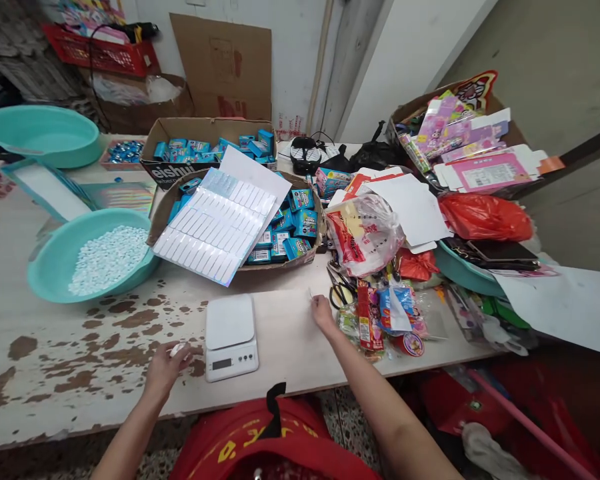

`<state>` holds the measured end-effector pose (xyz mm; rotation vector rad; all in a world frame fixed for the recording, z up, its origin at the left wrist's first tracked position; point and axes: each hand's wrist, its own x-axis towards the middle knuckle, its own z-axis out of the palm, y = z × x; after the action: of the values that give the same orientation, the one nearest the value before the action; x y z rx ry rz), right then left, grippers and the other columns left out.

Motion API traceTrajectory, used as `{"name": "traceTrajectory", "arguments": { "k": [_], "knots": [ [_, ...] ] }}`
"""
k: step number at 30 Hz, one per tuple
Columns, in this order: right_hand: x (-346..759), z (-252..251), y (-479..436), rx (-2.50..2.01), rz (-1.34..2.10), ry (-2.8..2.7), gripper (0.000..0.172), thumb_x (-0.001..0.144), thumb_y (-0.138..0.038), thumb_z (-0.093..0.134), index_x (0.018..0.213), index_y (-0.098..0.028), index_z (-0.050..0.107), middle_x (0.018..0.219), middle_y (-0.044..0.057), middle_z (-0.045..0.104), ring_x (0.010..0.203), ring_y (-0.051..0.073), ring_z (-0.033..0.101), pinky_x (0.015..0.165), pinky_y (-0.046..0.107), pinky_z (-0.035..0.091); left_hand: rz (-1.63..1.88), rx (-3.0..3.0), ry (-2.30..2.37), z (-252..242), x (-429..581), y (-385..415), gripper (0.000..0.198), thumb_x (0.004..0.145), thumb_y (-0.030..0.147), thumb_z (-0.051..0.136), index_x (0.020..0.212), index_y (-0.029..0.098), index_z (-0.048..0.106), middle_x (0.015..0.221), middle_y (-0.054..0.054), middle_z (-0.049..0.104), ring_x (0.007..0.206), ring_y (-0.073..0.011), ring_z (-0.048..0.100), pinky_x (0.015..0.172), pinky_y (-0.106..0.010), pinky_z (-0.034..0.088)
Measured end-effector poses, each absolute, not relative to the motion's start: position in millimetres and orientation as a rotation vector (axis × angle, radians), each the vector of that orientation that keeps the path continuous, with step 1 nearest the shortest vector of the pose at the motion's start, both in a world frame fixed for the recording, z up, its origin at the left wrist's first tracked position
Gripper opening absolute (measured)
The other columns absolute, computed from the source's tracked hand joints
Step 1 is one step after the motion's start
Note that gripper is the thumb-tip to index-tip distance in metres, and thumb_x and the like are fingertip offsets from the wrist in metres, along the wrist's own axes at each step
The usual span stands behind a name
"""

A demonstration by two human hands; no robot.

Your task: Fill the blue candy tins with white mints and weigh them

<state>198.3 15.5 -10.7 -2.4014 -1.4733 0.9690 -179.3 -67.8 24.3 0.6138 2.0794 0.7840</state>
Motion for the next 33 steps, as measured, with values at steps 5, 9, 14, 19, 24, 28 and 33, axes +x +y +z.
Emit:
{"name": "traceTrajectory", "arguments": {
  "k": [5, 9, 14, 19, 24, 28, 33],
  "knots": [
    [225, -14, 29, -2.481, 0.821, -1.518, 0.024, 0.092, -0.033, 0.055, 0.104, -0.013, 0.06, 0.105, 0.006, 0.062, 0.094, 0.018, 0.061, 0.085, 0.039, 0.05, 0.682, 0.546, 1.888, 47, -156, -78, 0.051, 0.051, 0.047, 0.072, 0.089, 0.017, 0.055, 0.06, -0.001, 0.062, 0.055, -0.0234, 0.066, 0.052, -0.031, 0.05],
    [221, -13, 26, -2.51, 0.746, -1.583, 0.022, 0.092, -0.027, 0.052, 0.106, -0.011, 0.06, 0.107, 0.009, 0.063, 0.099, 0.019, 0.059, 0.088, 0.038, 0.047, 0.652, 0.621, 1.921, 52, -143, -82, 0.064, 0.043, 0.058, 0.072, 0.088, 0.017, 0.056, 0.058, -0.001, 0.062, 0.058, -0.0241, 0.066, 0.053, -0.031, 0.051],
    [218, -5, 22, -2.55, 0.727, -1.646, 0.021, 0.09, -0.019, 0.051, 0.107, -0.011, 0.061, 0.106, 0.014, 0.065, 0.102, 0.022, 0.06, 0.081, 0.03, 0.044, 0.622, 0.667, 1.95, 46, -139, -87, 0.062, 0.042, 0.061, 0.069, 0.084, 0.017, 0.059, 0.063, -0.002, 0.063, 0.057, -0.0214, 0.063, 0.05, -0.03, 0.049],
    [224, -2, 32, -2.619, 0.725, -1.601, 0.023, 0.091, -0.022, 0.048, 0.108, -0.013, 0.061, 0.108, 0.016, 0.065, 0.095, 0.022, 0.064, 0.074, 0.028, 0.043, 0.625, 0.695, 1.933, 46, -135, -88, 0.061, 0.043, 0.061, 0.069, 0.084, 0.016, 0.062, 0.058, 0.0, 0.059, 0.051, -0.0169, 0.056, 0.047, -0.029, 0.046],
    [230, -1, 43, -2.66, 0.736, -1.546, 0.025, 0.092, -0.029, 0.047, 0.107, -0.013, 0.061, 0.1, 0.015, 0.068, 0.092, 0.023, 0.065, 0.071, 0.028, 0.042, 0.676, 0.653, 1.898, 47, -123, -84, 0.064, 0.041, 0.054, 0.071, 0.091, 0.014, 0.063, 0.058, 0.001, 0.057, 0.05, -0.014, 0.052, 0.047, -0.027, 0.044],
    [232, -1, 44, -2.663, 0.706, -1.52, 0.029, 0.092, -0.035, 0.049, 0.109, -0.014, 0.059, 0.102, 0.013, 0.067, 0.094, 0.022, 0.064, 0.071, 0.028, 0.042, 0.732, 0.68, 1.853, 43, -113, -80, 0.059, 0.044, 0.048, 0.071, 0.093, 0.016, 0.062, 0.065, 0.001, 0.059, 0.052, -0.0137, 0.053, 0.051, -0.028, 0.045],
    [228, 0, 32, -2.645, 0.66, -1.522, 0.032, 0.091, -0.038, 0.052, 0.113, -0.015, 0.056, 0.112, 0.011, 0.063, 0.096, 0.021, 0.063, 0.071, 0.027, 0.041, 0.652, 0.828, 1.842, 36, -107, -73, 0.05, 0.048, 0.047, 0.067, 0.086, 0.014, 0.066, 0.056, 0.001, 0.056, 0.053, -0.015, 0.051, 0.054, -0.028, 0.044]
  ]
}}
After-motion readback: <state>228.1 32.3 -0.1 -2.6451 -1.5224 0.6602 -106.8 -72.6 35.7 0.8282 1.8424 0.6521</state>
